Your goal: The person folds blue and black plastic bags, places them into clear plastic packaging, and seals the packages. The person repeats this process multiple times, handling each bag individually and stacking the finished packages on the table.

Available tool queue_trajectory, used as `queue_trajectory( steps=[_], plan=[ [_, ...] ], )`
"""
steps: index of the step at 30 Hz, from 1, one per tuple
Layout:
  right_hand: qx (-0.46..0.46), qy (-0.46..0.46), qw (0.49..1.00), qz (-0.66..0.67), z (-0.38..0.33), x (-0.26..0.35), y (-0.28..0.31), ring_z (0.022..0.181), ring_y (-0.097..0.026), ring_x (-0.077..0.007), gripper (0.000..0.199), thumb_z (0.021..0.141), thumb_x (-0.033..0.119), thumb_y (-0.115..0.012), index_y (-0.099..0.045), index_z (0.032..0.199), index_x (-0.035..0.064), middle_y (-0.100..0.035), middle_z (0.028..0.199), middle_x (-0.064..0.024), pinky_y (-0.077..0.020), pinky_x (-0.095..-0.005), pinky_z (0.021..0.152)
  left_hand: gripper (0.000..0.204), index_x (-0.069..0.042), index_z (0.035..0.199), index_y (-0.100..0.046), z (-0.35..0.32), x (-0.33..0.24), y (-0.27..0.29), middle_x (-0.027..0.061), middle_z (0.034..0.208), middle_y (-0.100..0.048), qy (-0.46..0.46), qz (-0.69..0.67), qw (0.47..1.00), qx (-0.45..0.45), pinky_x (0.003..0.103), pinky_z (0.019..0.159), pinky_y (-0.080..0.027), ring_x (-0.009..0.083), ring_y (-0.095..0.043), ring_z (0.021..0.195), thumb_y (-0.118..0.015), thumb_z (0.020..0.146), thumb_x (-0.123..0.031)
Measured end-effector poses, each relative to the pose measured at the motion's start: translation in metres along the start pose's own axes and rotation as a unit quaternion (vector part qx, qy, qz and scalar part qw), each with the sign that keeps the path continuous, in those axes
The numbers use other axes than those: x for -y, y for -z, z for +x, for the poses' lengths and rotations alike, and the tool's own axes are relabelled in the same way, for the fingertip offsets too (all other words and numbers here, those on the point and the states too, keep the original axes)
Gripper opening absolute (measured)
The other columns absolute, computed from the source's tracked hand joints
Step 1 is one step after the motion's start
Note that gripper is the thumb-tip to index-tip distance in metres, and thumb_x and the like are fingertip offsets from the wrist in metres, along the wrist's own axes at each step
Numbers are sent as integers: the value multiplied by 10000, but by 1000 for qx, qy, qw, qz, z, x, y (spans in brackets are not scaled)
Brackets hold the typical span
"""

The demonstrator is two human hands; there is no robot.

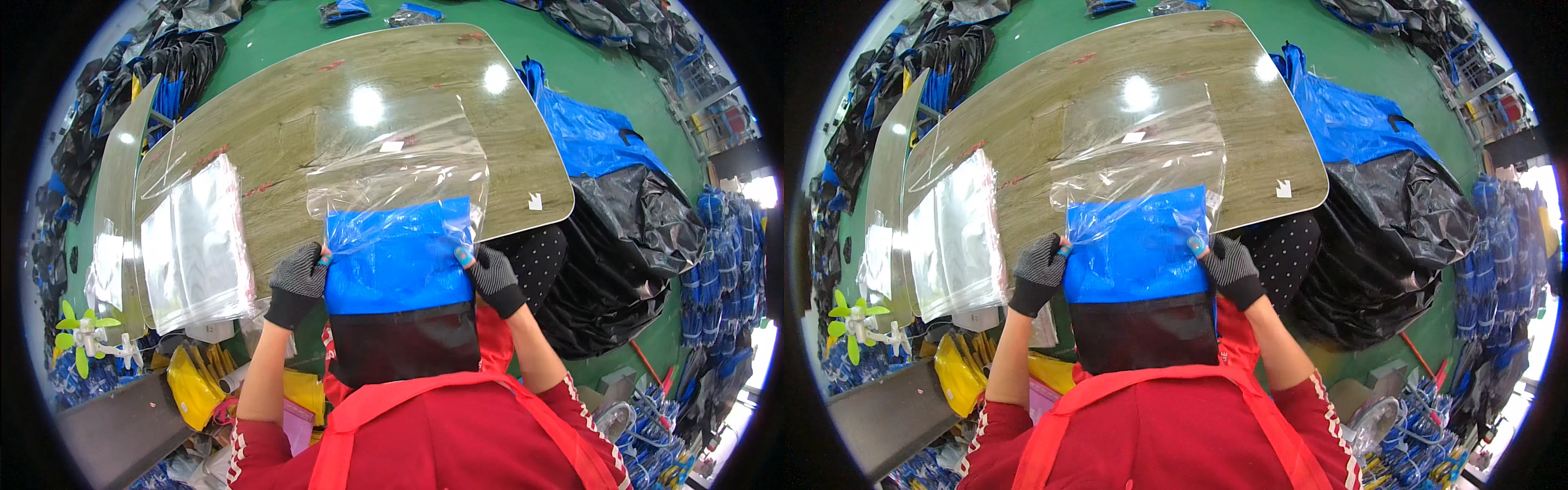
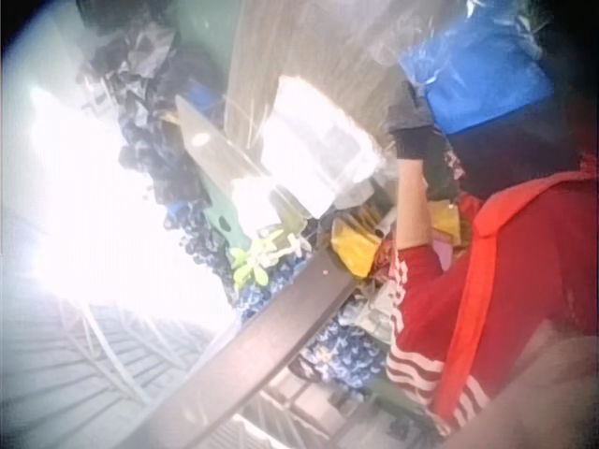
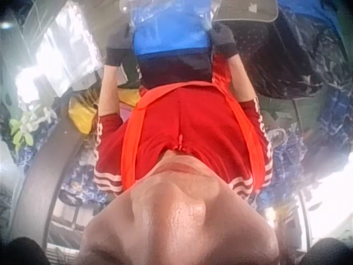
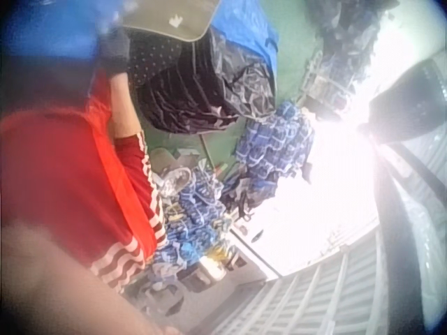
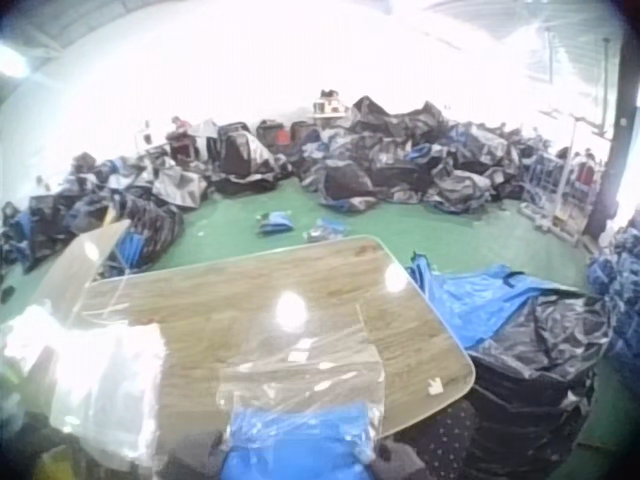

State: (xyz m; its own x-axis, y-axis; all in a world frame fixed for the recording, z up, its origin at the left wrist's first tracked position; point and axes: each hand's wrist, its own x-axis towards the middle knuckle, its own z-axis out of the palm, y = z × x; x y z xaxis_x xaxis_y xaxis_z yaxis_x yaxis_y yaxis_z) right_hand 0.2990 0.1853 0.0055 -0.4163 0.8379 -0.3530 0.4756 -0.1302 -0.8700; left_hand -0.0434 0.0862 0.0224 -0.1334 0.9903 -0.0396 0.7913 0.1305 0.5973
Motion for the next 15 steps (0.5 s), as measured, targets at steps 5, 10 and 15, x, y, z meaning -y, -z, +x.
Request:
queue_trajectory(
  steps=[5,10,15],
  plan=[
    [83,94,987,102,-4,-12,5,990,-640,-195,571,879,395,-697,-568,1266,-5,-688,1090,-172,-501,-338,891,177,-56,899,-661,18,10,-15,105,933,-637,-69,-99,989,-81,320,705,-508,242,-618,788,-656,887,-232],
    [-108,86,961,238,9,-20,1,823,-617,-126,496,860,400,-725,-626,1111,-16,-682,925,-93,-525,-307,759,428,-27,1150,-581,36,4,-35,94,996,-647,102,-405,907,-53,290,769,-519,147,-602,872,-754,836,-260],
    [-4,-32,977,211,-18,-12,-11,860,-628,-128,480,854,390,-734,-657,1125,1,-688,972,-57,-522,-295,802,729,-1,1391,-431,-20,-18,-22,120,1266,-586,164,-544,795,212,367,996,-452,225,-567,1128,-767,799,-260]
  ],
)
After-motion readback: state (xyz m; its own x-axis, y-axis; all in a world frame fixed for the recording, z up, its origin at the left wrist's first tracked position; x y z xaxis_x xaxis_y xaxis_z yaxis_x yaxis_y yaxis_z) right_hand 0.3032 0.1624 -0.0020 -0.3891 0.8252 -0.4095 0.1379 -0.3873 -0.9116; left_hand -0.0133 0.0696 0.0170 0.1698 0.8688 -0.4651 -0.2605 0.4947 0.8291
